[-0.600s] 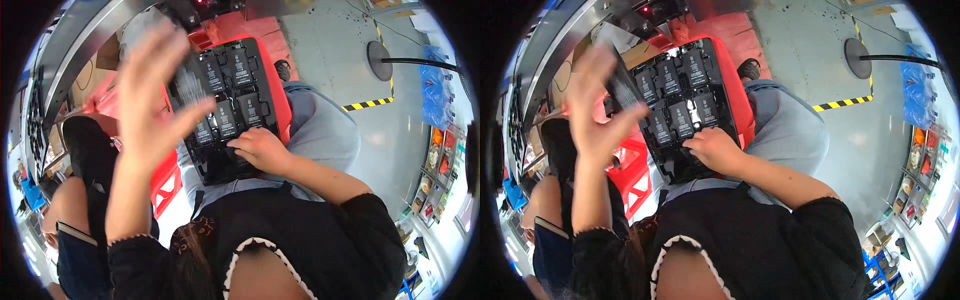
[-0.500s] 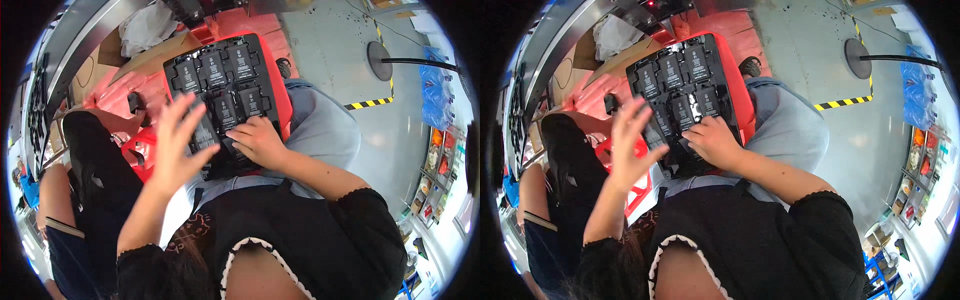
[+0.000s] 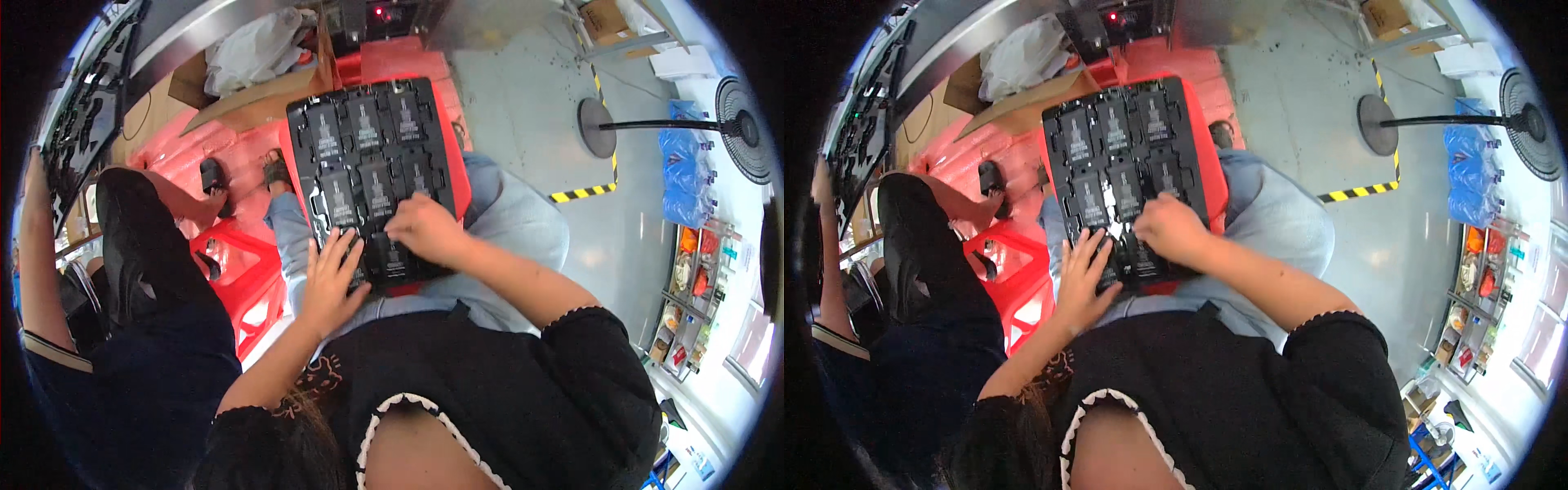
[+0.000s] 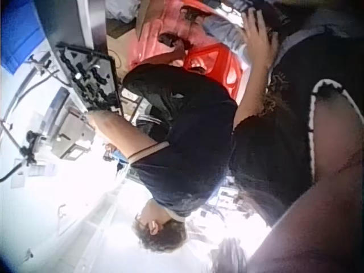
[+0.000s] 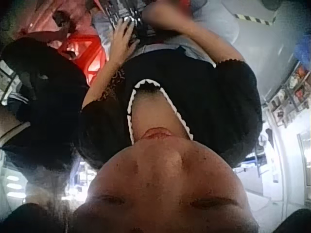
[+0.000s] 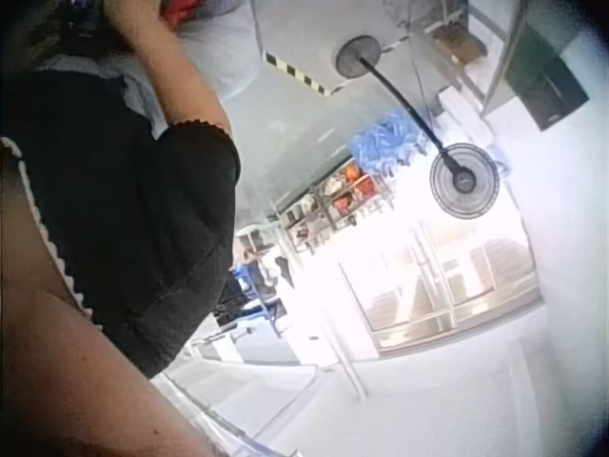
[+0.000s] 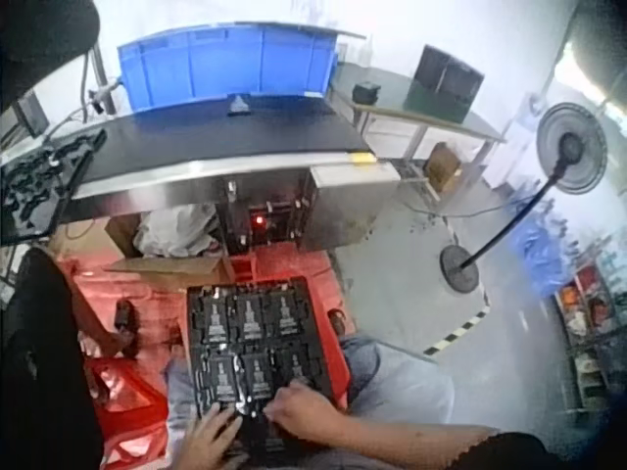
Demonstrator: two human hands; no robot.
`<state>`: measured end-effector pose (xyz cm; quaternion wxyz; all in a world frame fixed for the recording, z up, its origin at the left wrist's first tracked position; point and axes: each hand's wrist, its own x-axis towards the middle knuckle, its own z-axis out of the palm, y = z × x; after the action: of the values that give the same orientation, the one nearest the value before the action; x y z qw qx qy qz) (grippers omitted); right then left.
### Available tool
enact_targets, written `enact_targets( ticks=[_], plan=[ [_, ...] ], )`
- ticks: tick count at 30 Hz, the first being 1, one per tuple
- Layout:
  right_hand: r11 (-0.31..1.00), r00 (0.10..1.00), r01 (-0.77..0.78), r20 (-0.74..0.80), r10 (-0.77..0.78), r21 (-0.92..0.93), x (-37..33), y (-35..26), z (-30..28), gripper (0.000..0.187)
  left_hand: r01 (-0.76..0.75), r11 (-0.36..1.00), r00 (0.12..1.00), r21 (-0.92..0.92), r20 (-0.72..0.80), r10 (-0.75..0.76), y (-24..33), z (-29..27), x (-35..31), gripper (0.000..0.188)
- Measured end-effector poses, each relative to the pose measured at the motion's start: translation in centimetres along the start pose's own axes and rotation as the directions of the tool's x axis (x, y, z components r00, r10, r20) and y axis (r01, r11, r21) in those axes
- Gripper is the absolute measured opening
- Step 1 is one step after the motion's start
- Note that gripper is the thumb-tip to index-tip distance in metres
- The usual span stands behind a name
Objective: The person sits on the floor and repeatedly picks up small black rectangular electronic components from a red tray. They place each component into a slot on a machine above them, then retrieve it and return it to the tray. This cycle is repeated continuously for the duration of the clip.
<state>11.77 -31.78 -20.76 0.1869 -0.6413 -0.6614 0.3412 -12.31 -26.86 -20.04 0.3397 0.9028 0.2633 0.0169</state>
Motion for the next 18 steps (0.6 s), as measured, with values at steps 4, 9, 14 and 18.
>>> enact_targets(
  ticks=[4, 9, 14, 18],
  plan=[
    [0.987, 0.902, 0.118, -0.404, -0.151, -0.106, 0.1, -2.8, -3.3, 0.021, -0.159, 0.983, 0.984, 0.093, 0.095, 0.15, 0.1, 1.0, 0.9, 0.063],
    [0.823, 0.355, 0.063, -0.758, -0.547, -0.565, 9.0, -5.7, -22.6, 0.013, -0.216, 0.951, 0.975, 0.219, 0.102, 0.198, -0.4, 1.2, 1.0, 0.051],
    [0.901, 0.63, -0.221, -0.76, -0.16, -0.373, 25.4, 0.6, -38.1, 0.058, -0.303, 0.927, 0.953, 0.22, 0.09, 0.29, -0.9, 1.5, 2.0, 0.054],
    [0.751, 0.92, -0.39, -0.262, 0.292, -0.533, 29.9, -3.1, -41.4, 0.056, -0.358, 0.835, 0.926, 0.418, 0.043, 0.375, -2.2, 3.6, 1.6, 0.059]
  ],
)
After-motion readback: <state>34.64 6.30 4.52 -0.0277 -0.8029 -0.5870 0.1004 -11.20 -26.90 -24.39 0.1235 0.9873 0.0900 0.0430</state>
